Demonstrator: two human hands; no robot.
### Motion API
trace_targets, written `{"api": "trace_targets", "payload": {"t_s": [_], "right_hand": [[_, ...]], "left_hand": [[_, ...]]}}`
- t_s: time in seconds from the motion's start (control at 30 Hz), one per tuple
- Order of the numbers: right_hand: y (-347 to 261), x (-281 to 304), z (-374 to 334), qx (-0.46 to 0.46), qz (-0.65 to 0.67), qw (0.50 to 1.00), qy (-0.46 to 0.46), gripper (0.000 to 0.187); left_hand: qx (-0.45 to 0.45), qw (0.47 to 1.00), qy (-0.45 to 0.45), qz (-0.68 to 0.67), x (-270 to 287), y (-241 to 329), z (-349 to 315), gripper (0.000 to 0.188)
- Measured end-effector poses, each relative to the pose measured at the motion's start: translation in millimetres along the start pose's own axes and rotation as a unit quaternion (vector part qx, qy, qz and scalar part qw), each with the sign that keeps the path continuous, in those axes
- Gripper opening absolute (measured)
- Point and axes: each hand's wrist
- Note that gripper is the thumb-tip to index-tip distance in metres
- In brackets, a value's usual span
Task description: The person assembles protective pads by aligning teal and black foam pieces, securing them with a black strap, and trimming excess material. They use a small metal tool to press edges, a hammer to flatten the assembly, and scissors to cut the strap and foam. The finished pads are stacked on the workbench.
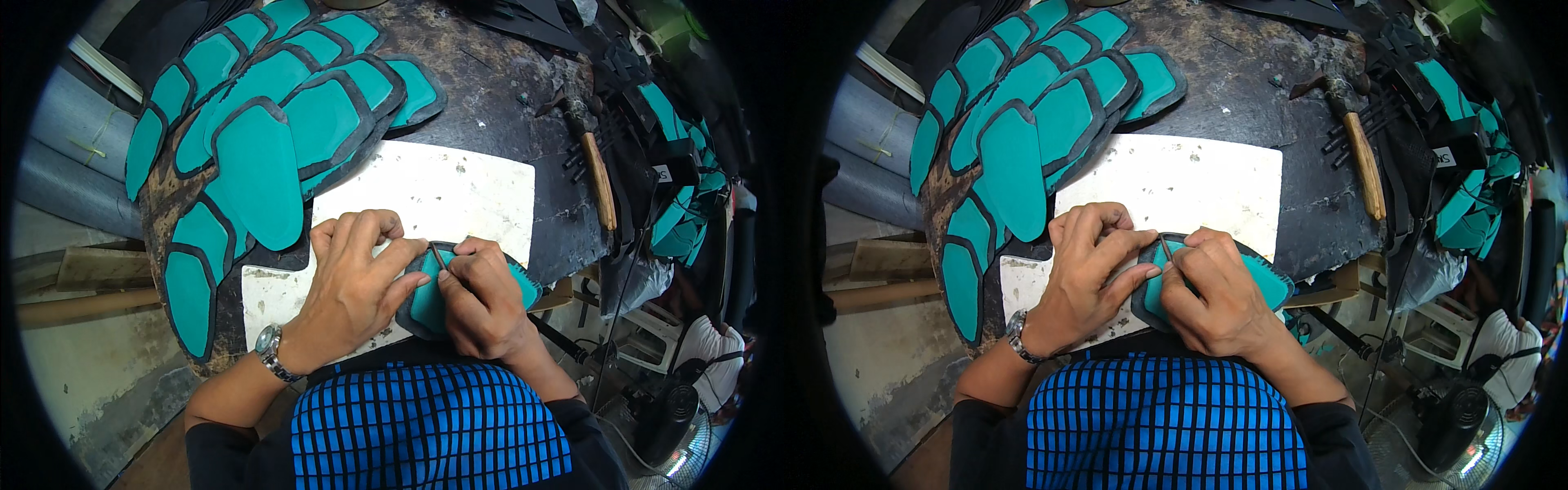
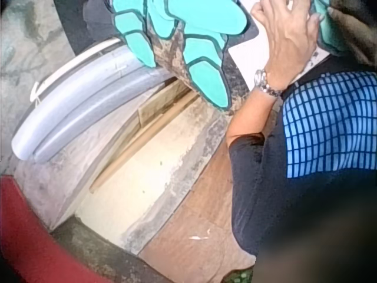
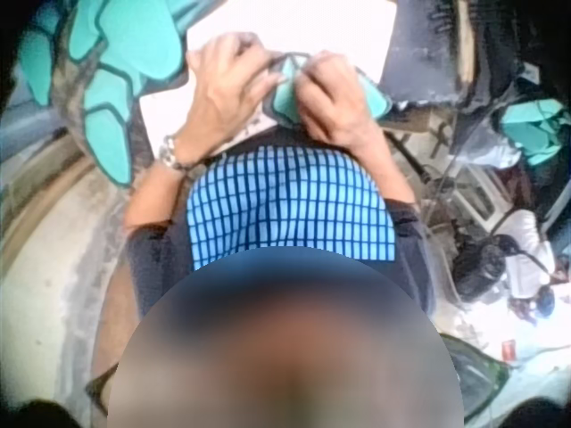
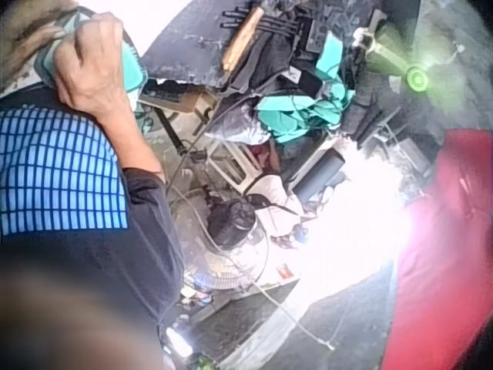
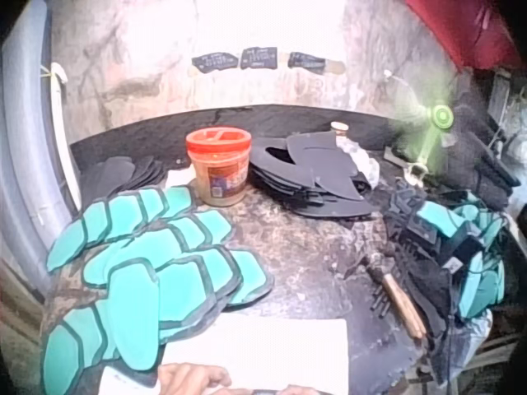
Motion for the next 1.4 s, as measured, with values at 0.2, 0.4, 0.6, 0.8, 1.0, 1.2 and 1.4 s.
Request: {"api": "trace_targets", "payload": {"t_s": [0.2, 0.4, 0.6, 0.8, 1.0, 1.2, 1.4], "right_hand": [[-0.3, -0.1, 1.2, -0.003, 0.001, 1.0, -0.006, 0.031], [-0.9, 0.8, 2.2, -0.007, 0.005, 1.0, -0.017, 0.031], [-0.7, 0.9, 2.8, -0.015, 0.009, 1.0, -0.017, 0.025], [-1.0, 2.5, 1.7, -0.021, 0.017, 0.999, -0.028, 0.023], [0.4, 2.6, 1.5, -0.003, 0.013, 1.0, -0.018, 0.027], [-0.3, 2.3, 2.7, 0.001, 0.007, 0.999, -0.033, 0.031], [-0.2, 2.2, 3.0, -0.008, 0.017, 0.999, -0.036, 0.027]], "left_hand": [[-0.001, 1.0, 0.002, -0.001, 0.1, 0.1, 0.2, 0.037], [0.0, 1.0, 0.019, -0.003, -1.6, -0.7, -2.4, 0.04], [-0.021, 0.999, 0.03, -0.007, -3.2, -2.9, -3.5, 0.037], [-0.029, 0.999, 0.03, -0.023, -3.9, -3.2, -2.4, 0.034], [-0.033, 0.999, 0.03, -0.021, -3.8, -2.9, -2.7, 0.033], [-0.032, 0.999, 0.027, -0.016, -2.9, -2.4, -2.5, 0.033], [-0.029, 0.999, 0.039, -0.022, -5.8, -2.6, -5.8, 0.035]]}}
Point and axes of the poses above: each hand's wrist, its own z-axis towards the middle knuckle, its own x-axis out of the back of the hand, y = z × x, and after that the axes turned 13 degrees about x, right-handed
